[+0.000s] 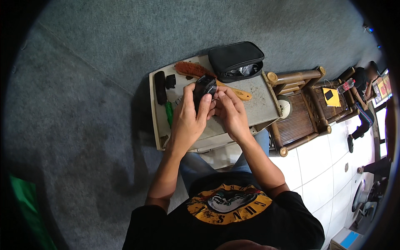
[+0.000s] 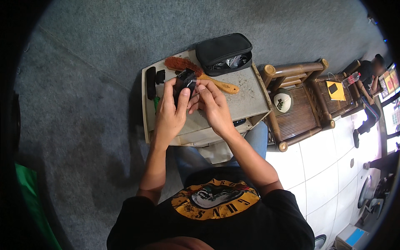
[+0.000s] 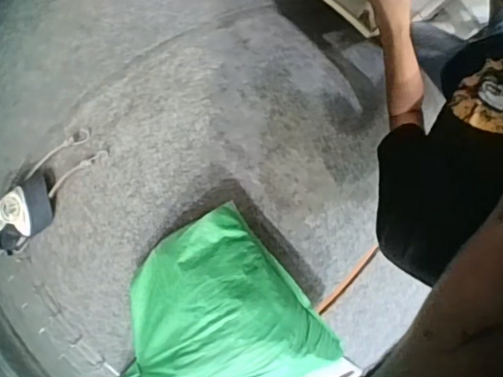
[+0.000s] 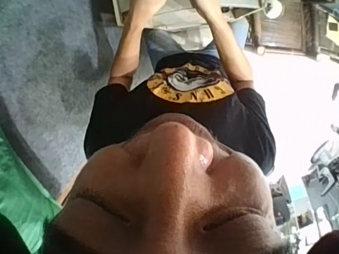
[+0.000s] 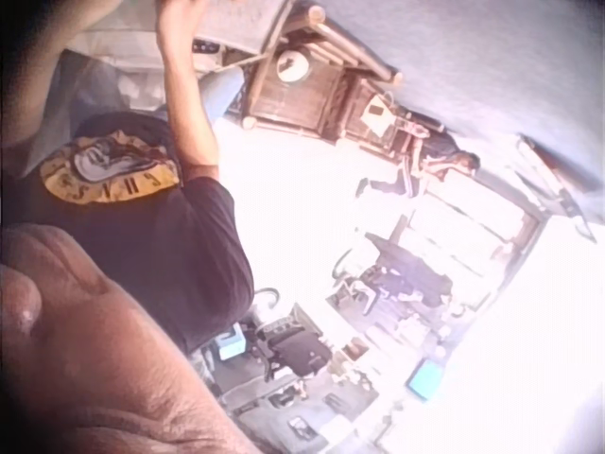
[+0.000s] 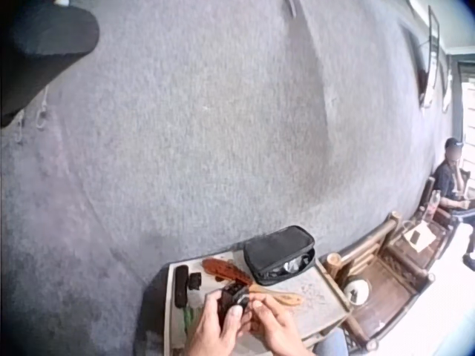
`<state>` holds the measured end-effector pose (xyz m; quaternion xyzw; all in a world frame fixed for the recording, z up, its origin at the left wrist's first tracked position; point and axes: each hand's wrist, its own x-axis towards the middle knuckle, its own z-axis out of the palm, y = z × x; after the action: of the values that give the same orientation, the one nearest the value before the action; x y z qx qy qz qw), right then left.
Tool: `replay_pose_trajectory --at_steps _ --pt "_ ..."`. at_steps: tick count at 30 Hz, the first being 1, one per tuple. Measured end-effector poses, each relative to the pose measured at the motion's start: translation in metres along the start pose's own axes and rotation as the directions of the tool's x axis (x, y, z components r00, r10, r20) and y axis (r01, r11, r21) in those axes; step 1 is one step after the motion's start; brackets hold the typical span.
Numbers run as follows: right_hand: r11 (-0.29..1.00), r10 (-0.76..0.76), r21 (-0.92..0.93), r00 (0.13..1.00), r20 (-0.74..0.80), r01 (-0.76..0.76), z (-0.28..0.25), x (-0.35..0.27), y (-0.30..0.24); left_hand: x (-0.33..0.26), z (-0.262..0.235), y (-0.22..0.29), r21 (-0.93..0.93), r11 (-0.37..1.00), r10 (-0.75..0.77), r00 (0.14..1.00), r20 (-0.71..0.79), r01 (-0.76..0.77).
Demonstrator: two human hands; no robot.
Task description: The person cleans and reassembles hair clippers by brushing the internal components with a brush, placing a battery into the housing, and securing the internal parts with a screwdriver.
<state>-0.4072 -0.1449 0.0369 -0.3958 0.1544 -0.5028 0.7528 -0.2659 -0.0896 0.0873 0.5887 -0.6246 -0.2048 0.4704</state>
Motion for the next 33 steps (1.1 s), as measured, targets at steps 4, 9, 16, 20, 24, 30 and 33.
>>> replay_pose_trajectory --at_steps 4,9,16,20,24,30,33 --pt "0.998 0.034 0.06 0.999 -0.01 -0.033 0.001 0.003 -0.002 0.0 0.004 -0.012 0.1 0.987 0.134 0.99 -0.048 -0.129" --pt "0.989 0.129 0.075 0.992 0.0 -0.128 -0.017 0.002 -0.002 0.005 -0.001 -0.01 0.207 0.935 0.287 0.957 0.04 -0.288" --pt "0.974 0.15 0.156 0.984 0.098 -0.164 -0.019 -0.003 -0.008 0.005 -0.009 -0.002 0.254 0.914 0.304 0.949 0.089 -0.317" --pt "0.98 0.16 0.115 0.986 0.052 -0.165 -0.008 -0.002 -0.014 0.009 -0.009 -0.01 0.221 0.889 0.4 0.915 0.053 -0.402" --pt "0.983 0.14 0.079 0.959 0.248 -0.164 -0.021 0.006 -0.007 0.003 -0.009 -0.021 -0.324 0.941 0.126 0.99 0.057 -0.101" --pt "0.991 0.13 -0.04 0.977 0.168 -0.125 -0.012 0.003 -0.007 0.006 -0.023 -0.025 -0.878 -0.098 0.004 0.883 0.47 0.468" --pt "0.99 0.135 -0.07 0.977 0.166 -0.125 -0.01 0.002 -0.006 0.006 -0.023 -0.032 -0.881 -0.191 0.053 0.9 0.432 0.434"
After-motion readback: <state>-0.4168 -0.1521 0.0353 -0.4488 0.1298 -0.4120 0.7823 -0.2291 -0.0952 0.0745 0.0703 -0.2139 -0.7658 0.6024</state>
